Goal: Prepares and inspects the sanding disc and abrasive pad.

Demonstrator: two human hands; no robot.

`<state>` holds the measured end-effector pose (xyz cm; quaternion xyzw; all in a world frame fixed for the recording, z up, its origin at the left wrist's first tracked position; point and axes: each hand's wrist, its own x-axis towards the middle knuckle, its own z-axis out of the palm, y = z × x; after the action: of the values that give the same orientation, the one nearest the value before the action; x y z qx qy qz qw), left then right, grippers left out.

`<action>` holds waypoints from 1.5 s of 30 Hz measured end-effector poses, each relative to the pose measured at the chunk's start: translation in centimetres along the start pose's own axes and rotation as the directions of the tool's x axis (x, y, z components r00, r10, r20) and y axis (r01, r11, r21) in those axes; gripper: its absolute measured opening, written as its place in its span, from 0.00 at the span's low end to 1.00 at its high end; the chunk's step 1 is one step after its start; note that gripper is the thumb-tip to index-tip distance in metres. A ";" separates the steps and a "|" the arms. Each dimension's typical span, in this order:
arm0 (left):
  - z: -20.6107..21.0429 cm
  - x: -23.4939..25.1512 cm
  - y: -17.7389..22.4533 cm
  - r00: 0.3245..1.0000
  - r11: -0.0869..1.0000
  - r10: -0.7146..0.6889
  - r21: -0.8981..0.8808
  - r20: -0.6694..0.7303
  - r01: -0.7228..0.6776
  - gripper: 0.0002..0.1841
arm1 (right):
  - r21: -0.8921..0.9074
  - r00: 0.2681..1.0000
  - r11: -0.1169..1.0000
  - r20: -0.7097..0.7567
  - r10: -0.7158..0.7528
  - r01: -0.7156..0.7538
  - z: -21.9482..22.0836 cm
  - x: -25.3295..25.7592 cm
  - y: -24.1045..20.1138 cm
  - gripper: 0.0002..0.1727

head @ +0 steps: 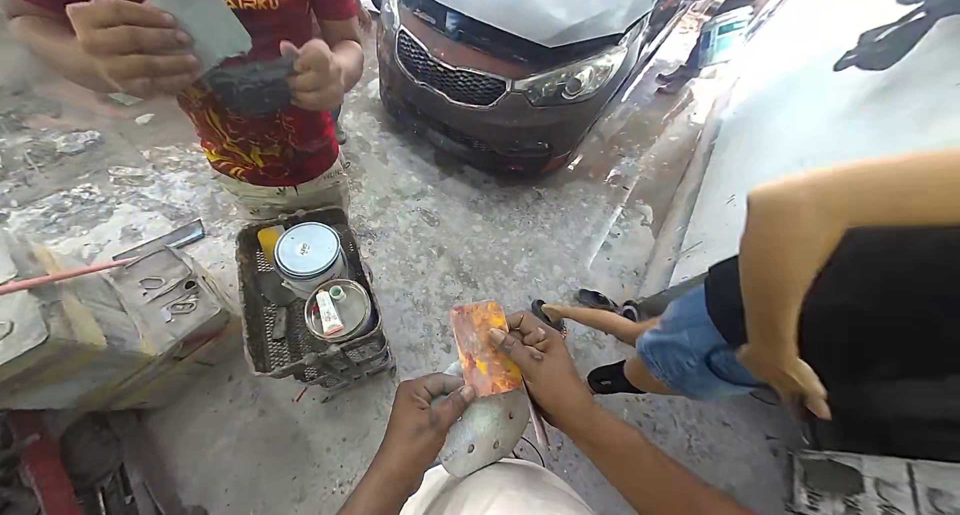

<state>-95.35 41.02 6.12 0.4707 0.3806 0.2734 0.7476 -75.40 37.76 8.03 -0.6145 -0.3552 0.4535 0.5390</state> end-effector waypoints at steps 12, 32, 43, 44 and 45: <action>-1.0 2.4 1.1 0.998 0.994 -0.028 -0.106 -0.051 0.023 0.06 | -0.063 1.000 0.998 0.021 0.003 -0.002 0.0 1.2 -1.0 0.07; 0.1 9.1 3.9 1.000 0.918 -0.012 -0.397 0.006 0.013 0.28 | 0.611 0.974 0.789 -0.132 0.182 -0.065 -10.2 0.4 -1.7 0.12; 1.0 11.8 1.1 0.837 0.228 -0.028 -0.812 0.546 0.537 0.18 | 0.438 0.992 0.897 -0.079 0.102 -0.057 -7.5 0.0 -3.7 0.09; 1.3 12.0 1.1 0.832 0.227 -0.027 -0.807 0.555 0.546 0.18 | 0.408 0.993 0.912 -0.084 0.087 -0.045 -7.4 0.1 -4.2 0.08; 1.5 12.3 1.1 0.823 0.225 -0.022 -0.799 0.568 0.557 0.18 | 0.387 0.993 0.922 -0.091 0.072 -0.031 -7.4 0.3 -4.4 0.09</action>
<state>-87.26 50.12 3.68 -0.1013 0.0452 0.1791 0.9776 -68.11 36.26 12.40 -0.5287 -0.2144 0.4959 0.6547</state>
